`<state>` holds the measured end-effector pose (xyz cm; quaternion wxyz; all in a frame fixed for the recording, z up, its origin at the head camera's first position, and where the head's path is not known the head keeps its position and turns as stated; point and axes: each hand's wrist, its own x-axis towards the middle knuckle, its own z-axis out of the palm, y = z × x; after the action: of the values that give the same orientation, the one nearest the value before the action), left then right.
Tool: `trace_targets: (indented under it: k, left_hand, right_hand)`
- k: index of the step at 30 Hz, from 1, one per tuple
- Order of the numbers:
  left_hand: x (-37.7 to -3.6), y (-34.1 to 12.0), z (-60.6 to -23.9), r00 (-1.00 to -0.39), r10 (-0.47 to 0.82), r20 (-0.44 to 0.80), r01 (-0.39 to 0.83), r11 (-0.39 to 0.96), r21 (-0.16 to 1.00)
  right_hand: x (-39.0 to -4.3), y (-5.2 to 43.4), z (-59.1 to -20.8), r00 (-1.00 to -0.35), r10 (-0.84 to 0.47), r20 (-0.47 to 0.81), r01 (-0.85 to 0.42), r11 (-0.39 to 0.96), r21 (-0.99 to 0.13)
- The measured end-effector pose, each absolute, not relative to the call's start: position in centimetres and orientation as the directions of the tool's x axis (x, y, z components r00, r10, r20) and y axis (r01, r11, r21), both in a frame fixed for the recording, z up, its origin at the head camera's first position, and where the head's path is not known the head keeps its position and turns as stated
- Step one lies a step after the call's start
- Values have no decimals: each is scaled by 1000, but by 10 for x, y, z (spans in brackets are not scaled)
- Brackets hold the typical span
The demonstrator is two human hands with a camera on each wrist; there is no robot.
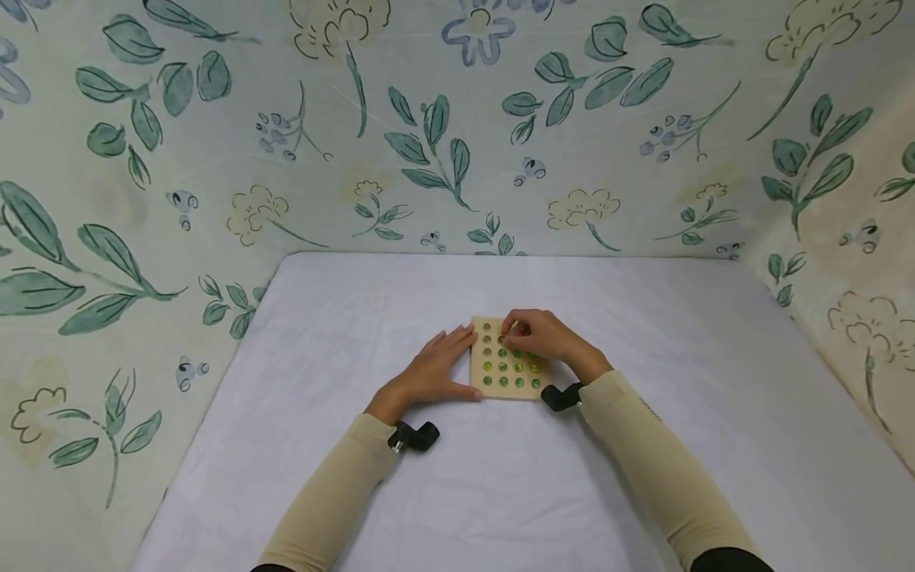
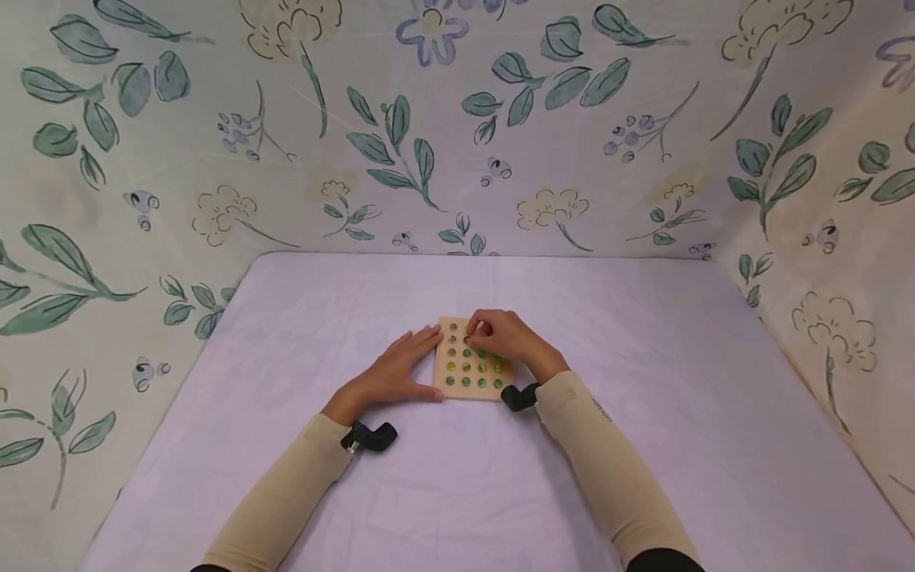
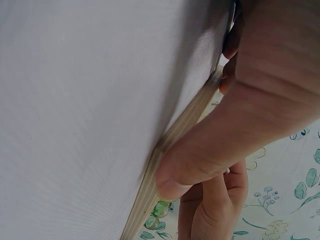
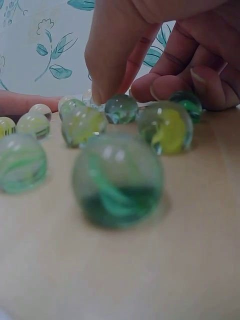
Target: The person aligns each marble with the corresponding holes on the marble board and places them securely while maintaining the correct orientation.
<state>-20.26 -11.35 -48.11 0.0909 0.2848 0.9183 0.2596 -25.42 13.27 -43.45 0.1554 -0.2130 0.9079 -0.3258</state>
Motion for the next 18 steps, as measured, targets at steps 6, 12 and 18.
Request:
trace_targets:
  k: [6,12,18]
  left_hand:
    - [-203,-114,-482,-822,569,-16,478,704,526]
    - [-201,-114,-480,-821,570,-22,472,700,536]
    - [-201,-114,-479,-822,570,-15,473,696,540]
  right_hand:
    - [-255,132,-434,-860,-487,-153,-282,703,-652]
    - [-256,133,-434,-860,-481,-170,-268,710,-651]
    - [-257,134,-430,-864,-464,-194,-235,713,-660]
